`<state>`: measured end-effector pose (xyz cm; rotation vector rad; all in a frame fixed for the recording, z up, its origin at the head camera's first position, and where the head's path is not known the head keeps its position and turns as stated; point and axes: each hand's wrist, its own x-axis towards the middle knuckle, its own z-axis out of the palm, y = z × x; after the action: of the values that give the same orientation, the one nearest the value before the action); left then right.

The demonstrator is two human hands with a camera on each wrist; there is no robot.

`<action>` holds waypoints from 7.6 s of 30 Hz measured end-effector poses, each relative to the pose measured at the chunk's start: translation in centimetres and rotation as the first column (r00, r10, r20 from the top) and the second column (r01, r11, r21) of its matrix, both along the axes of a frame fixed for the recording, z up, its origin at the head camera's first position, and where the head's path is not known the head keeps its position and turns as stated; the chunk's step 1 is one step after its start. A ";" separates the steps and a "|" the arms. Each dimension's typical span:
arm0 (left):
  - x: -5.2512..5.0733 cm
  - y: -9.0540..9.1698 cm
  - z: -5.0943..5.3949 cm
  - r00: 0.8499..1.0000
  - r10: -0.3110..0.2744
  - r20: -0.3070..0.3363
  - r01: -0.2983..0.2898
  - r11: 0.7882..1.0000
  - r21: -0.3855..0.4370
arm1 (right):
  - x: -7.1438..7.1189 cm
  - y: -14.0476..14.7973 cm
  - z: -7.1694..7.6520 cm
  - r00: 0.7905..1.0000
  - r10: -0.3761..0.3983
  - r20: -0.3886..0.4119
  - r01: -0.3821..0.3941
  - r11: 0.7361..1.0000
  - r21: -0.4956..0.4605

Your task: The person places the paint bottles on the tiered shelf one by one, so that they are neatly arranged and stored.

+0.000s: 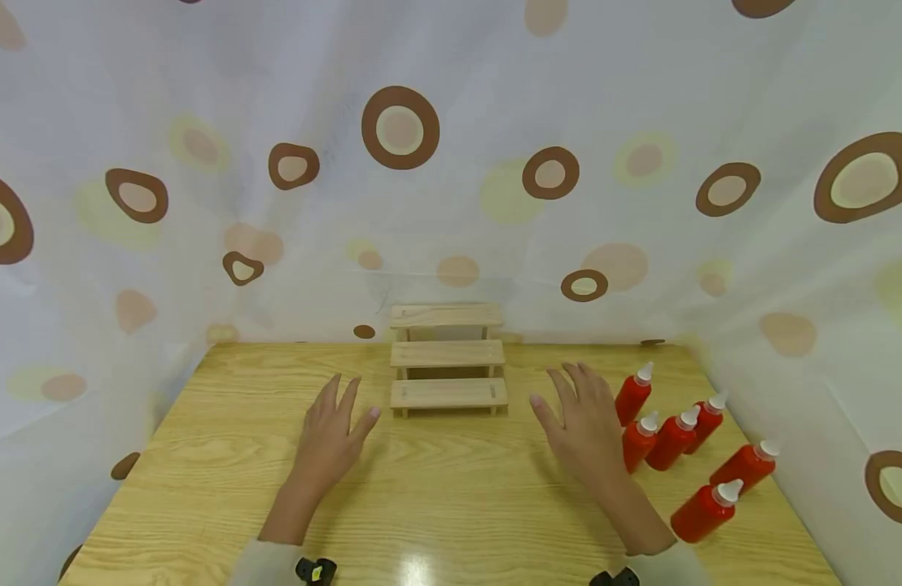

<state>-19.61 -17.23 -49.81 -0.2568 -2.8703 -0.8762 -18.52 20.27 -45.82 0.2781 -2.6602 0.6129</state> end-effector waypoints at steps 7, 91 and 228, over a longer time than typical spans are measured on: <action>-0.9 0.6 -0.1 0.997 -0.046 0.056 0.029 0.961 0.276 | 2.5 1.7 2.0 0.997 -0.037 -0.068 0.028 0.990 -0.135; -4.9 3.4 -5.1 0.982 -0.008 0.190 -0.126 0.720 0.683 | -8.8 -5.2 5.6 0.966 0.256 0.040 -0.172 0.747 -0.642; -4.9 3.6 -5.3 0.982 -0.020 0.190 -0.116 0.726 0.678 | 13.1 12.9 -3.1 0.752 -0.427 0.502 0.658 0.530 -0.534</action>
<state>-24.47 -13.66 -55.12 -0.0100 -2.4331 -1.9527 -5.39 33.18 -48.93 -0.9353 -2.3283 1.4307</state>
